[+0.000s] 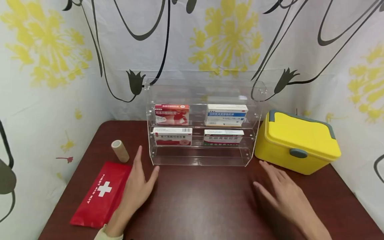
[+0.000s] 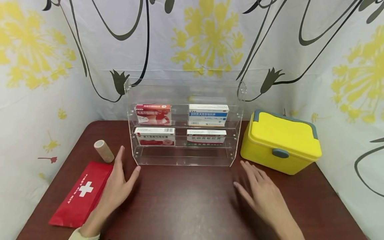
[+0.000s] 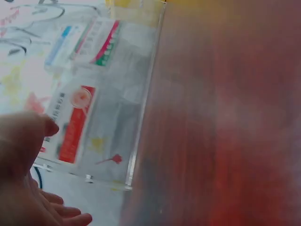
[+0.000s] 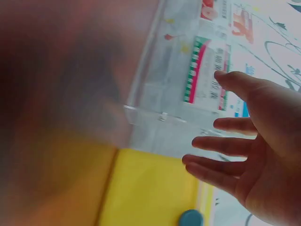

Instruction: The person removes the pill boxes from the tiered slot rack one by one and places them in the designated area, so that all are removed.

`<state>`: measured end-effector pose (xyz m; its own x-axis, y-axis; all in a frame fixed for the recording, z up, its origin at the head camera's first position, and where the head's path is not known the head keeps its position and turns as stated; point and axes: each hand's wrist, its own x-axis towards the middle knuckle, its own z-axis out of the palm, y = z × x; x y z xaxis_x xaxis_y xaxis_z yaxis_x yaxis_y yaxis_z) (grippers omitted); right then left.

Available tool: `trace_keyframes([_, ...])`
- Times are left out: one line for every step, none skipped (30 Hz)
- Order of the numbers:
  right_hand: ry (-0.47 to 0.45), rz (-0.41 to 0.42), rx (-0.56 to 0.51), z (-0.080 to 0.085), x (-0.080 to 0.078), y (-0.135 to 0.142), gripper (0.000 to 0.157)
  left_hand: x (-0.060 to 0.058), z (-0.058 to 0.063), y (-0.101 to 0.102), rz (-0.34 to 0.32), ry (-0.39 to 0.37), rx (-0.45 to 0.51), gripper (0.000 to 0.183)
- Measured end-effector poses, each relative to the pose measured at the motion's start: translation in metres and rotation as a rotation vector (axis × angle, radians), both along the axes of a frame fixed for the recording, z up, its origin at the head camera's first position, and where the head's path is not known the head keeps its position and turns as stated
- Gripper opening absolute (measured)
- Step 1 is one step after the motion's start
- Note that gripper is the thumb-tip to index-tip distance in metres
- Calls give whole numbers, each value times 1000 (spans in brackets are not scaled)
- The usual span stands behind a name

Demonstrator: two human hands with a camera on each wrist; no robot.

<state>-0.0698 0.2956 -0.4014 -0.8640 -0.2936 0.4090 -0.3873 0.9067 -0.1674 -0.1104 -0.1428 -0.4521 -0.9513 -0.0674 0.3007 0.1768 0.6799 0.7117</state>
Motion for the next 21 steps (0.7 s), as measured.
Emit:
trace_keyframes([27,13,-3,6,-5,-1,77,-6,-1,0,-2,-30,62,95])
trace_keyframes([57,28,-6,12,-11,-1,76,-11,-3,-1,-6,-55,118,92])
trace_keyframes([83,43,-9,18,-17,-2,73,-16,-5,-1,-10,-75,175,88])
trace_keyframes([107,62,-12,24,-23,-4,69,-21,-7,-1,-14,-93,225,85])
trace_keyframes([135,88,-13,31,-31,-6,65,-27,-8,-1,-15,-101,267,82])
trace_keyframes([157,115,-14,37,-39,-8,62,-33,-9,-1,-17,-106,307,79])
trace_keyframes([177,145,-18,42,-47,-10,62,-38,-11,-1,-20,-105,347,76])
trace_keyframes([187,170,-17,47,-55,-13,62,-42,-12,-1,-18,-105,380,74])
trace_keyframes([188,199,-19,51,-63,-15,62,-47,-14,-2,-19,-103,415,72])
trace_keyframes([181,217,-16,55,-71,-18,60,-51,-15,-2,-22,-99,452,70])
trace_keyframes([170,228,-11,58,-78,-21,58,-54,-15,-2,-28,-92,490,68])
trace_keyframes([154,231,-3,61,-85,-23,56,-58,-16,-2,-35,-87,529,66])
trace_keyframes([136,229,5,63,-91,-25,56,-60,-17,-2,-46,-81,569,65])
trace_keyframes([112,222,16,64,-97,-27,56,-62,-17,-2,-58,-79,603,64])
trace_keyframes([92,216,27,65,-102,-29,56,-63,-18,-2,-73,-75,635,63])
trace_keyframes([72,203,39,66,-106,-30,56,-64,-20,-2,-89,-73,663,63])
trace_keyframes([56,195,46,65,-109,-31,55,-64,-21,-1,-106,-73,682,62])
trace_keyframes([41,193,50,65,-112,-32,53,-65,-22,-1,-120,-73,696,62])
trace_keyframes([28,192,50,65,-114,-32,51,-65,-23,0,-138,-71,713,62])
trace_keyframes([19,195,48,64,-116,-32,48,-65,-25,0,-150,-74,723,62])
trace_keyframes([12,200,43,63,-117,-32,46,-65,-26,1,-156,-78,730,62])
